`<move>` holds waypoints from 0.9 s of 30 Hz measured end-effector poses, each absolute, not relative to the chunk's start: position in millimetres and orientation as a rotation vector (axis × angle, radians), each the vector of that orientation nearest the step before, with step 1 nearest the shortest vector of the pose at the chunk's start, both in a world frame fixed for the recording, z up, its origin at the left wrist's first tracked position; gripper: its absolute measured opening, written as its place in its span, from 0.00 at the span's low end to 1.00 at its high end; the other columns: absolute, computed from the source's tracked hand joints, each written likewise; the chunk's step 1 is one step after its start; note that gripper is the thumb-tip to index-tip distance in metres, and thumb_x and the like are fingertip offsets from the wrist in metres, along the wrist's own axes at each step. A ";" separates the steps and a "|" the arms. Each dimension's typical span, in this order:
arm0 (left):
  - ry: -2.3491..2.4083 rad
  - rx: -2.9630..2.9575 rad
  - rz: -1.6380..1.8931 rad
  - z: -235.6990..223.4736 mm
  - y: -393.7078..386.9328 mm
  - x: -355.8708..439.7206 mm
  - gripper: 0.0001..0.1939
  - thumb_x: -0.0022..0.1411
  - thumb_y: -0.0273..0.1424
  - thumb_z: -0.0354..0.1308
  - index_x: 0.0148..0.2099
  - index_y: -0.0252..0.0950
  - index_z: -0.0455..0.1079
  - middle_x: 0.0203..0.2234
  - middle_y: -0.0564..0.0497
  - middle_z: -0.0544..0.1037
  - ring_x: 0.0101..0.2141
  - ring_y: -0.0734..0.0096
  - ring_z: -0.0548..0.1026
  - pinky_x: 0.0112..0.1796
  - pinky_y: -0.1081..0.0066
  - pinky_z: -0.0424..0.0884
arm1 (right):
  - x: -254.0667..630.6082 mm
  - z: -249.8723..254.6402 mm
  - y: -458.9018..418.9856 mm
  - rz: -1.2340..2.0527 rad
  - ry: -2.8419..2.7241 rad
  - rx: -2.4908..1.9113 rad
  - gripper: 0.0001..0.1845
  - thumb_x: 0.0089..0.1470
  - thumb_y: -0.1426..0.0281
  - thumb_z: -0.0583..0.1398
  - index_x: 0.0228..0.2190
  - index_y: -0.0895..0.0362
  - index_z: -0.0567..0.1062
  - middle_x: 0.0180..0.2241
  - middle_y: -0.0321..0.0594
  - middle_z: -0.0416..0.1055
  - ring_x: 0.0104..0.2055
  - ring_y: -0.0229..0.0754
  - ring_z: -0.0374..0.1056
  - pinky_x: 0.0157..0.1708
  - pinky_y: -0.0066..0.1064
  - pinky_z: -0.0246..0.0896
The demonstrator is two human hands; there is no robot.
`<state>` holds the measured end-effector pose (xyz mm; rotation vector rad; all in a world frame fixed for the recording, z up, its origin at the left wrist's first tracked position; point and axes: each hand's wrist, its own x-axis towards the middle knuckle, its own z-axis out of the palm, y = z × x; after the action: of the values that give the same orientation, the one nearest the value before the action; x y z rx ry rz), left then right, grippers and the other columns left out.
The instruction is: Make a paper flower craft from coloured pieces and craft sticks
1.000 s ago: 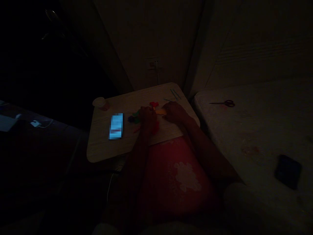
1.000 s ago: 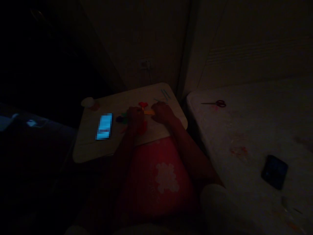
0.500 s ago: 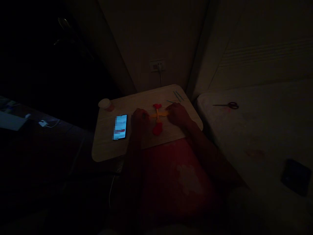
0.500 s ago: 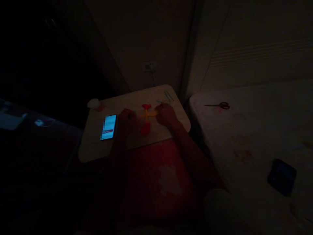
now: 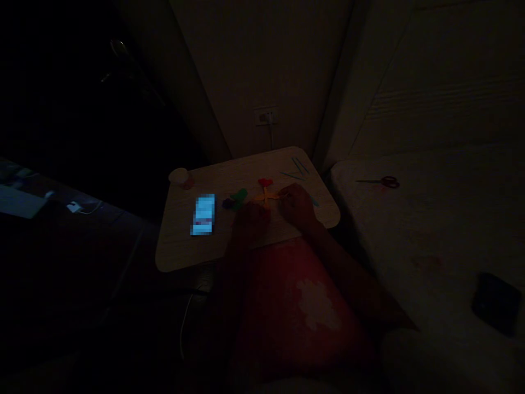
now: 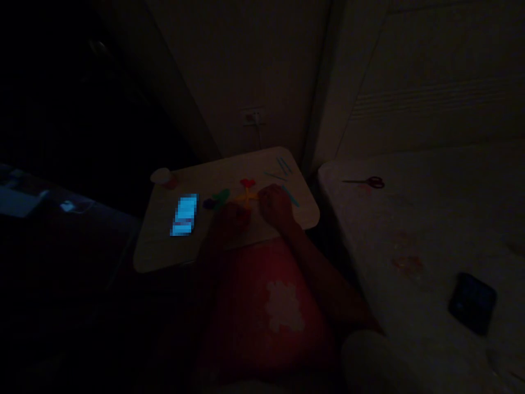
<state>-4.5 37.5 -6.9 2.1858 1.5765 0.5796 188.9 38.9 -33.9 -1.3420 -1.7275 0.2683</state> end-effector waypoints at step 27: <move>1.178 1.994 0.589 4.6 36.2 -4.3 0.03 0.55 0.30 0.62 0.31 0.38 0.77 0.30 0.49 0.82 0.34 0.62 0.78 0.41 0.65 0.74 | 195.0 -37.7 36.3 0.260 -1.634 -1.337 0.14 0.62 0.65 0.56 0.40 0.58 0.79 0.43 0.52 0.72 0.49 0.54 0.67 0.53 0.48 0.62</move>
<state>-4.3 36.2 4.6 1.9942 1.1776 0.5885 195.0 36.3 -37.7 -1.3371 -1.6335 0.2602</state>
